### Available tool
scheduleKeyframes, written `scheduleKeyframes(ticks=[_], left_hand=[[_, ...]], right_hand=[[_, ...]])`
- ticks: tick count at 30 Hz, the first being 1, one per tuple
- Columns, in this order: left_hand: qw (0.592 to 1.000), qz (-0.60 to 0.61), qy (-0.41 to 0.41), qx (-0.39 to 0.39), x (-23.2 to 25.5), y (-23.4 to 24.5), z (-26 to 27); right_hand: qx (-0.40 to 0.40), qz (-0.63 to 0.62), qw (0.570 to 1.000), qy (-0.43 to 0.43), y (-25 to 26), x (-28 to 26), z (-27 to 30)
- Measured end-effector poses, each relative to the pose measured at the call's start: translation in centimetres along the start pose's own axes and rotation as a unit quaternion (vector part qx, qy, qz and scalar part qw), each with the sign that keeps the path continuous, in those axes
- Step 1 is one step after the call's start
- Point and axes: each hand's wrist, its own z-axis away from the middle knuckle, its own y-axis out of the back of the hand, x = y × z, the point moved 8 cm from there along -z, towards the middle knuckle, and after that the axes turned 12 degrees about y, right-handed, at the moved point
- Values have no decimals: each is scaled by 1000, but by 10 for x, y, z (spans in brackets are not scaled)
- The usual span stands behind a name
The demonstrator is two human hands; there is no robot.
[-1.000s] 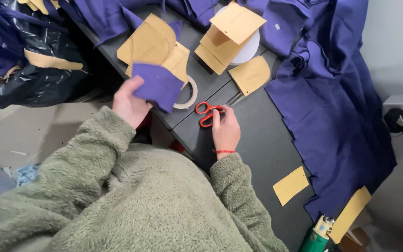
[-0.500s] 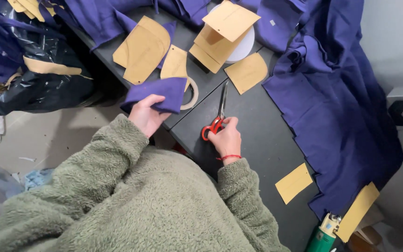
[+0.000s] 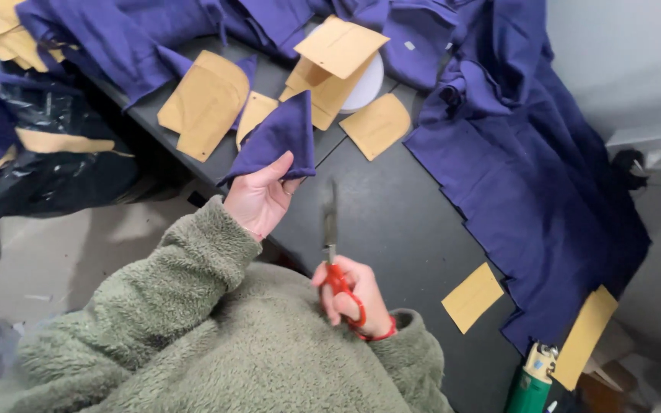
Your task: The person arranges several paper pattern pieces on a large piece of blue fabric. They use a green electric rotary cutter to cut the fabric along the pattern outlines. The person also uses a pen to mark the fabric and a pair of scissors to trim a small piece of the cut fabric.
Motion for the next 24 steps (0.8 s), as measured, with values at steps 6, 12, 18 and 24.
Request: scheduleKeyframes(ticks=[6, 12, 18, 24], left_hand=[[1000, -6, 17, 11, -14, 5, -4], [1000, 8, 12, 23, -14, 6, -1], [1000, -17, 23, 6, -29, -5, 5], [996, -80, 35, -4, -46, -7, 11]], right_hand=[[-70, 2, 997, -13, -17, -6, 7], [-60, 32, 998, -2, -17, -8, 3], [-29, 52, 998, 31, -18, -13, -7], [-10, 32, 996, 76, -27, -18, -22]])
